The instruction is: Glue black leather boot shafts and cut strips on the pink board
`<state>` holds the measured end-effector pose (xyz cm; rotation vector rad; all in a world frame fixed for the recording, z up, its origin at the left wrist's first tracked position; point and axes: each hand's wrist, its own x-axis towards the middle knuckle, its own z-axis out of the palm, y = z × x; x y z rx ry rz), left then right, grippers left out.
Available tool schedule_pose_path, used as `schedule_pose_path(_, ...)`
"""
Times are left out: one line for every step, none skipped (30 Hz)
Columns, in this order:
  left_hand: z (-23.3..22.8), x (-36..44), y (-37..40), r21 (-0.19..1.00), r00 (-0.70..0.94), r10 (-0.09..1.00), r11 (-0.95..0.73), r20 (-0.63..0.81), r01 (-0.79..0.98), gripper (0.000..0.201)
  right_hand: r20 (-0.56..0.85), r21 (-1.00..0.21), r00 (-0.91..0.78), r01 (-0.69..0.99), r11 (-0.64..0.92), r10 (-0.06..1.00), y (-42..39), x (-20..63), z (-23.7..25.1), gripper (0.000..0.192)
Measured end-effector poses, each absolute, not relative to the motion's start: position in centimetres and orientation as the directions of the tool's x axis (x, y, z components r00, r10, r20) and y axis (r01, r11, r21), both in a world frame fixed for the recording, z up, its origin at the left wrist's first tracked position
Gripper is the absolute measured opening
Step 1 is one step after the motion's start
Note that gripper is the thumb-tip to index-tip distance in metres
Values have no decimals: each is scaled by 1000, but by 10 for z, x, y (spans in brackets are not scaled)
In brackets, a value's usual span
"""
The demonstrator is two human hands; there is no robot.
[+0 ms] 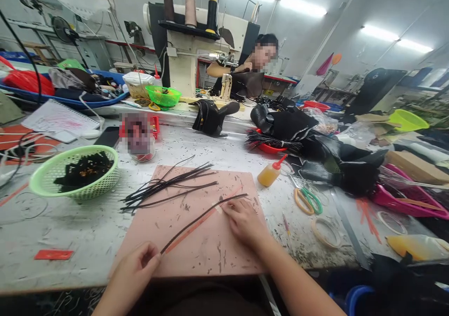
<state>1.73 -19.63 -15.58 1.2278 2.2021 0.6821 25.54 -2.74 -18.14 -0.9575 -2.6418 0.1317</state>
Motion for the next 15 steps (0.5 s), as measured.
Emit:
schedule_pose_path(-153, 14, -194, 654, -447, 876, 447, -182, 609, 21, 270, -200, -714, 614, 763, 646, -27, 253, -181, 31)
schedule_pose_path(-151, 9, -190, 650, -455, 877, 435, -151, 623, 21, 268, -205, -707, 622, 756, 654, -26, 248, -180, 30)
schedule_pose_path(-148, 2, -187, 634, -477, 872, 430, -109, 643, 20, 262, -209, -703, 628, 750, 661, -24, 242, -179, 30)
schedule_pose_path(-146, -6, -182, 607, -512, 857, 440, -62, 662, 20, 253, -212, -704, 629, 748, 663, -22, 234, -178, 30)
schedule_pose_path(-145, -17, -179, 569, -556, 831, 467, -20, 677, 20, 242, -213, -713, 623, 753, 658, -20, 225, -178, 32)
schedule_pose_path(-144, -29, -175, 539, -597, 802, 501, 5, 677, 20, 231, -211, -729, 609, 765, 644, -18, 215, -177, 35)
schedule_pose_path(-145, -41, -173, 514, -632, 774, 534, 21, 671, 20, 220, -207, -750, 589, 781, 624, -15, 204, -176, 37)
schedule_pose_path(-147, -53, -171, 492, -659, 751, 562, 33, 665, 19, 211, -200, -769, 570, 797, 603, -13, 193, -175, 37)
schedule_pose_path(-149, -64, -170, 472, -677, 735, 580, 49, 664, 18, 202, -190, -785, 556, 809, 586, -10, 182, -174, 37)
schedule_pose_path(-151, -73, -170, 456, -683, 727, 586, 70, 670, 18, 196, -179, -795, 547, 818, 575, -6, 171, -172, 36)
schedule_pose_path(-154, -80, -168, 443, -678, 730, 579, 93, 684, 22, 192, -166, -800, 545, 822, 569, -2, 160, -170, 36)
schedule_pose_path(-157, -85, -167, 435, -658, 744, 558, 114, 707, 30, 189, -153, -801, 548, 822, 569, 2, 151, -167, 36)
schedule_pose_path(-160, -88, -164, 428, -625, 770, 526, 126, 735, 41, 183, -141, -799, 555, 820, 573, 7, 141, -164, 34)
schedule_pose_path(-163, -90, -160, 422, -582, 803, 486, 130, 765, 52, 173, -131, -797, 564, 816, 579, 13, 133, -161, 31)
schedule_pose_path(-166, -90, -155, 417, -532, 837, 442, 126, 794, 62, 156, -124, -794, 575, 809, 588, 18, 124, -158, 27)
